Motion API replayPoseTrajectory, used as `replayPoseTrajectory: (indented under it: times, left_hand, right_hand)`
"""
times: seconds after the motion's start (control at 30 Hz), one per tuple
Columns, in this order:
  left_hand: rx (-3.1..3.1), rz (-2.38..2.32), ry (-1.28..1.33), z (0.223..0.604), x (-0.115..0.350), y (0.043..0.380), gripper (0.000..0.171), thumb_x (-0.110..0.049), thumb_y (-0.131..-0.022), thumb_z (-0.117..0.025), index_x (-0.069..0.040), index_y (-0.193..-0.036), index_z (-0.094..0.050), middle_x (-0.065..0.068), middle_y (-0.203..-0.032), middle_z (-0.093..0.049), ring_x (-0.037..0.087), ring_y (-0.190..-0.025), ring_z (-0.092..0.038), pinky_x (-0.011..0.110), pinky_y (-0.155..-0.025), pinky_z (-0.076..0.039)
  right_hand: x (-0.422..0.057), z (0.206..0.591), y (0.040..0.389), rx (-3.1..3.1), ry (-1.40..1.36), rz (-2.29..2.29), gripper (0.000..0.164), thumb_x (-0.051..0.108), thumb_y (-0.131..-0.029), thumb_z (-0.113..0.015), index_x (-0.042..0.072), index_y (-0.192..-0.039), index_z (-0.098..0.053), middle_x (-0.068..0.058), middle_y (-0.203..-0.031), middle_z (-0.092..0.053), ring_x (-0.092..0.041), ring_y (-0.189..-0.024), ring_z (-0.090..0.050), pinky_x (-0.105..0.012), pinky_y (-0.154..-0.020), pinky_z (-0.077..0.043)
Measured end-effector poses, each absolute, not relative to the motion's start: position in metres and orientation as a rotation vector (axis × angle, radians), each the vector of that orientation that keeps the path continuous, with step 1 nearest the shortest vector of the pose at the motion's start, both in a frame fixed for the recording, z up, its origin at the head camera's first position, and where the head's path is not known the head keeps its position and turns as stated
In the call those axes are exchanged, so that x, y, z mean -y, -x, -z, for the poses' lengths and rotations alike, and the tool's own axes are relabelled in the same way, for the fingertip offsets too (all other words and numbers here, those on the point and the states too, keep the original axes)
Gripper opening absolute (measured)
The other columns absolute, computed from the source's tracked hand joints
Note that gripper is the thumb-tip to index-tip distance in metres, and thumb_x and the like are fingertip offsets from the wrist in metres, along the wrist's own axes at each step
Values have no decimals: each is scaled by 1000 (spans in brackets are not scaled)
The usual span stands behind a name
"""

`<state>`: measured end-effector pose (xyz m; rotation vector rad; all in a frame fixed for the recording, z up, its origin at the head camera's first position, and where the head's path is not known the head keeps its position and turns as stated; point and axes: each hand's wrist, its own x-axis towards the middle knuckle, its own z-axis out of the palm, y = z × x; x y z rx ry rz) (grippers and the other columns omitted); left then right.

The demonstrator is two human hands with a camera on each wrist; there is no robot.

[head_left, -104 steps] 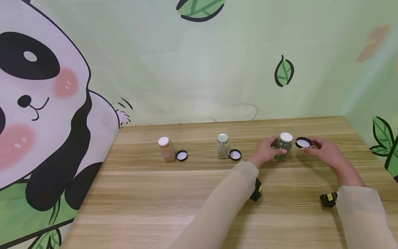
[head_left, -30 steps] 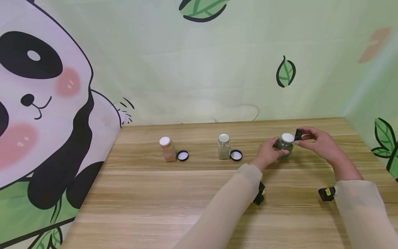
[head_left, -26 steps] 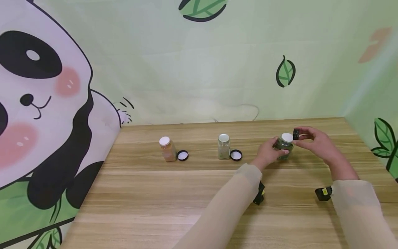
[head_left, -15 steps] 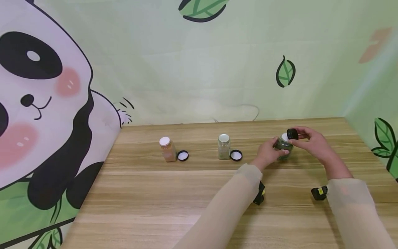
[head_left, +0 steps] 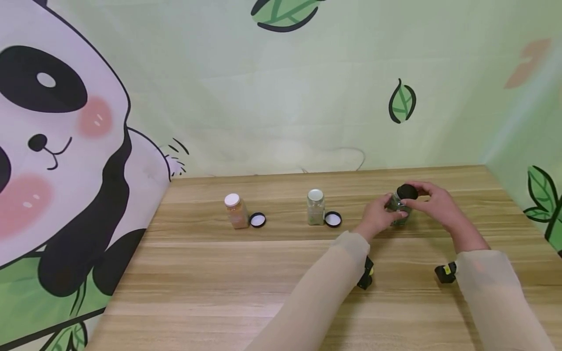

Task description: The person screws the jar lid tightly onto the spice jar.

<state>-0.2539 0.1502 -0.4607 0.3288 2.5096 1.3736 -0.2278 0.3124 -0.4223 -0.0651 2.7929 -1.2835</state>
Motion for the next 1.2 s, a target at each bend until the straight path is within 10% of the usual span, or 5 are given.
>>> replayPoseTrajectory:
  times: [0.57,0.8,1.2]
  left_hand:
    - [-2489,-1408,-324,465,-147,256,65,-28,-91,-79,-16,-150,-53,7,-144,-65,15,-131,-61,20,-96,-53]
    - [-2464,-1433,-328,467,-147,254,58,-26,-91,-79,-19,-145,-59,7,-142,-66,14,-103,-72,18,-81,-54]
    - [-2493,-1392,-341,463,-150,254,61,-28,-92,-78,-18,-148,-56,3,-145,-64,14,-134,-60,21,-103,-50]
  right_hand:
    - [-309,425,232,-2811,98,1214,65,29,-101,-65,-7,-150,-42,-35,-143,-48,-48,-128,-46,-47,-93,-42]
    - [-309,424,232,-2830,110,1172,64,30,-100,-66,-8,-147,-45,-35,-141,-50,-47,-127,-47,-54,-96,-42]
    - [-312,420,234,-2856,132,1120,61,27,-99,-68,-10,-144,-49,-35,-136,-53,-47,-122,-50,-46,-91,-44]
